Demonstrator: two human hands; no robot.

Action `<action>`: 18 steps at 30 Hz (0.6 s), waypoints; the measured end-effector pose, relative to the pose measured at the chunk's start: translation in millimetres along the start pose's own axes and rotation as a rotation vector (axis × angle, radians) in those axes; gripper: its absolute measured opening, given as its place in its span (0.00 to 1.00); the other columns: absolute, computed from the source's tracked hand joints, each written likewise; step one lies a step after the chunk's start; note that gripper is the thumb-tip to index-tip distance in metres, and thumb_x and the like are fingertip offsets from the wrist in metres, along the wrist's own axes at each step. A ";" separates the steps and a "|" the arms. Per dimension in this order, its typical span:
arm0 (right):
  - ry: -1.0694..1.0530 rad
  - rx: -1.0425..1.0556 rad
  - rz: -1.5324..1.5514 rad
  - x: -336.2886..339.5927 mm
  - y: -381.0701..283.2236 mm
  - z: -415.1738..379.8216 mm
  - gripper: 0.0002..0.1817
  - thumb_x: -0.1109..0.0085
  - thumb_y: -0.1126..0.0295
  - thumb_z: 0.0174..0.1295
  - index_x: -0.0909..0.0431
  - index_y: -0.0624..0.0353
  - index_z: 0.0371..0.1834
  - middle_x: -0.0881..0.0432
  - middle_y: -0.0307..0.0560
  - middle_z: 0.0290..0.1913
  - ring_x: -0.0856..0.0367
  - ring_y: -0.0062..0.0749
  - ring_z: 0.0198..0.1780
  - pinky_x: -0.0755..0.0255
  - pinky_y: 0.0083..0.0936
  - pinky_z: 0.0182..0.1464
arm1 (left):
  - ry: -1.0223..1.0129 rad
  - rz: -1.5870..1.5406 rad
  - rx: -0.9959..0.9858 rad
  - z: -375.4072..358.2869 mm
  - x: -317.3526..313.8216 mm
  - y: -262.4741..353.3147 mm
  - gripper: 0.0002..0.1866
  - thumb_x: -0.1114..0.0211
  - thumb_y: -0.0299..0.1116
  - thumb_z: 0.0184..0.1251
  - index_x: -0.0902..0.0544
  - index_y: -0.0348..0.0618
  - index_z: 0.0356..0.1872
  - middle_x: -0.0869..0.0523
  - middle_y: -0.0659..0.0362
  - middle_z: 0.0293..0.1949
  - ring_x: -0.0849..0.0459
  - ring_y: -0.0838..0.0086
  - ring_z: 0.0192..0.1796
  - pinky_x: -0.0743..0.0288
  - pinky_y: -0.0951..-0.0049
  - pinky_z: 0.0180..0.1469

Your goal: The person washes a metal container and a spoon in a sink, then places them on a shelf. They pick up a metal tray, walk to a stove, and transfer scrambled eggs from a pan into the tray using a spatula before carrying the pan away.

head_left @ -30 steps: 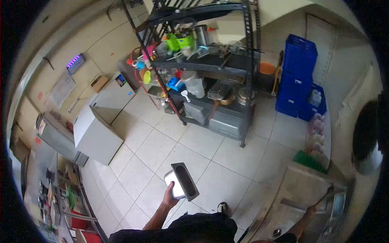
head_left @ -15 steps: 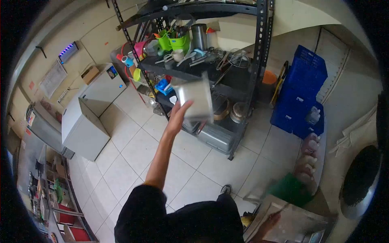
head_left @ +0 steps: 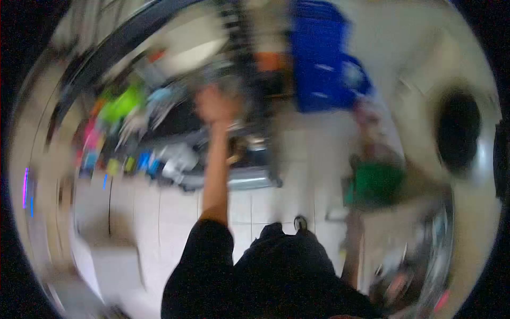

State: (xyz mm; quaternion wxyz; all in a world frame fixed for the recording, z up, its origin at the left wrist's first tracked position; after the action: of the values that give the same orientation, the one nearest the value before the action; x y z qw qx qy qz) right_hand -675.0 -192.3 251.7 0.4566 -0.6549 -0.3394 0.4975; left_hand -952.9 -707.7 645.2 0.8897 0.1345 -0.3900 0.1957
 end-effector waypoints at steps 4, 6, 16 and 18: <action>0.403 0.046 -0.086 -106.6 -133.7 -131.1 0.13 0.54 0.59 0.69 0.28 0.58 0.36 0.29 0.37 0.33 0.30 0.21 0.37 0.32 0.22 0.42 | -0.096 -0.272 -0.376 -40.4 -55.8 -3.4 0.29 0.43 0.53 0.57 0.27 0.38 0.49 0.23 0.48 0.46 0.22 0.58 0.48 0.29 0.58 0.50; 0.528 0.011 -0.041 -131.4 -161.3 -172.0 0.12 0.52 0.62 0.68 0.28 0.59 0.35 0.28 0.37 0.32 0.30 0.19 0.37 0.33 0.20 0.42 | -0.047 -0.681 -0.411 -94.0 -63.7 12.0 0.27 0.47 0.50 0.61 0.27 0.37 0.51 0.23 0.48 0.47 0.23 0.59 0.50 0.30 0.59 0.53; 0.574 0.101 -0.435 -127.7 -157.9 -305.7 0.12 0.50 0.64 0.67 0.26 0.62 0.42 0.21 0.43 0.38 0.24 0.24 0.41 0.30 0.25 0.46 | -2.706 -1.333 0.134 -550.1 187.9 110.8 0.12 0.54 0.37 0.72 0.27 0.41 0.43 0.23 0.58 0.35 0.24 0.71 0.40 0.30 0.72 0.46; 0.531 -0.024 -0.474 -68.0 -138.4 -344.7 0.13 0.51 0.64 0.67 0.26 0.62 0.45 0.20 0.46 0.39 0.22 0.27 0.41 0.29 0.27 0.46 | -2.852 -1.380 0.315 -585.4 176.4 125.5 0.08 0.52 0.36 0.71 0.29 0.44 0.39 0.30 0.63 0.28 0.30 0.77 0.32 0.34 0.78 0.37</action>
State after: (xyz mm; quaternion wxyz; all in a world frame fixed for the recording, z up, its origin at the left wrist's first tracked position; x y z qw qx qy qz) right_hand -360.9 -294.3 434.8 0.6240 -0.6696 -0.3573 0.1861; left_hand -525.2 -324.0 401.7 0.2964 -0.4295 0.7107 0.4716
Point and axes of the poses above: each hand's wrist, its own z-axis towards the middle knuckle, its own x-axis out of the back of the hand, y = z × x, the point moved 4 cm from there along z, towards the middle knuckle
